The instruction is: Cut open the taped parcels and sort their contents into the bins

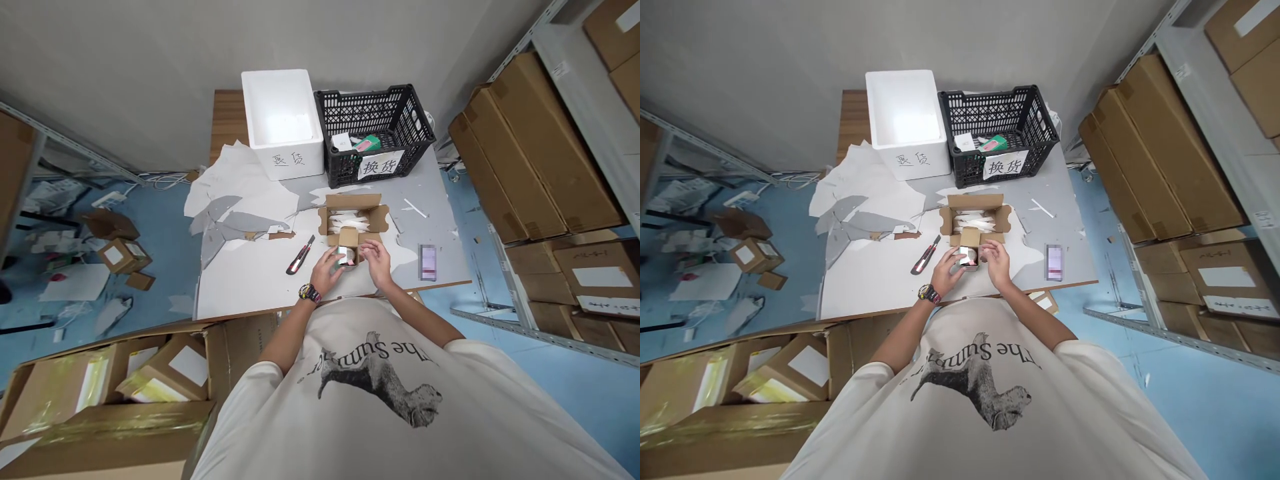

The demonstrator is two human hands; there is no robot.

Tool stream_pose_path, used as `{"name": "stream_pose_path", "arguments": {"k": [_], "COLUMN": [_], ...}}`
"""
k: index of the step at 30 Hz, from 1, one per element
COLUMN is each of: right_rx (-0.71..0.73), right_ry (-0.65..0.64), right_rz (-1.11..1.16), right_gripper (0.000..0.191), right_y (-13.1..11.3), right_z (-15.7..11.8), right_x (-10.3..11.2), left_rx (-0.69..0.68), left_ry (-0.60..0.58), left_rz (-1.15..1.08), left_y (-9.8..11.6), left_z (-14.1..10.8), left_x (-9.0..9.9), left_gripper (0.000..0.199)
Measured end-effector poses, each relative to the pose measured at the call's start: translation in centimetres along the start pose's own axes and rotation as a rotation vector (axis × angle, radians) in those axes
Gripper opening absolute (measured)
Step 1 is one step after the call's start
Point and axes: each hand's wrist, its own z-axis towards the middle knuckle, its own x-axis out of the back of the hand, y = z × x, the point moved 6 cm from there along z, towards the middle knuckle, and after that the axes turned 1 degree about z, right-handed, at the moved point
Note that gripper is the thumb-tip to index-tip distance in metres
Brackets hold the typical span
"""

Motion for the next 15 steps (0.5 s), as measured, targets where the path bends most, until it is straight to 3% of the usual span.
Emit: {"name": "stream_pose_path", "arguments": {"k": [2,7,9,12,15], "right_rx": [-0.037,-0.008,-0.004,0.058,0.155], "right_ry": [-0.028,0.027,-0.017,-0.109,-0.169], "right_rz": [0.030,-0.176,-0.184,-0.185,-0.205], "right_gripper": [0.053,0.065,0.061,0.050,0.061], "right_y": [0.2,0.3,0.3,-0.6,-1.9], "right_z": [0.4,1.9,2.0,0.8,-1.1], "right_x": [-0.9,-1.3,-1.6,-1.7,-0.9], "left_rx": [-0.008,0.012,0.028,0.075,0.115], "left_ry": [-0.003,-0.029,-0.020,0.006,0.040], "left_rz": [-0.007,0.005,0.009,-0.040,-0.133], "left_y": [0.1,0.1,0.0,-0.7,-1.5], "left_z": [0.2,0.5,0.4,0.1,-0.3], "left_x": [-0.2,-0.7,-0.7,-0.7,-0.6], "left_gripper": [0.033,0.033,0.032,0.039,0.059]}}
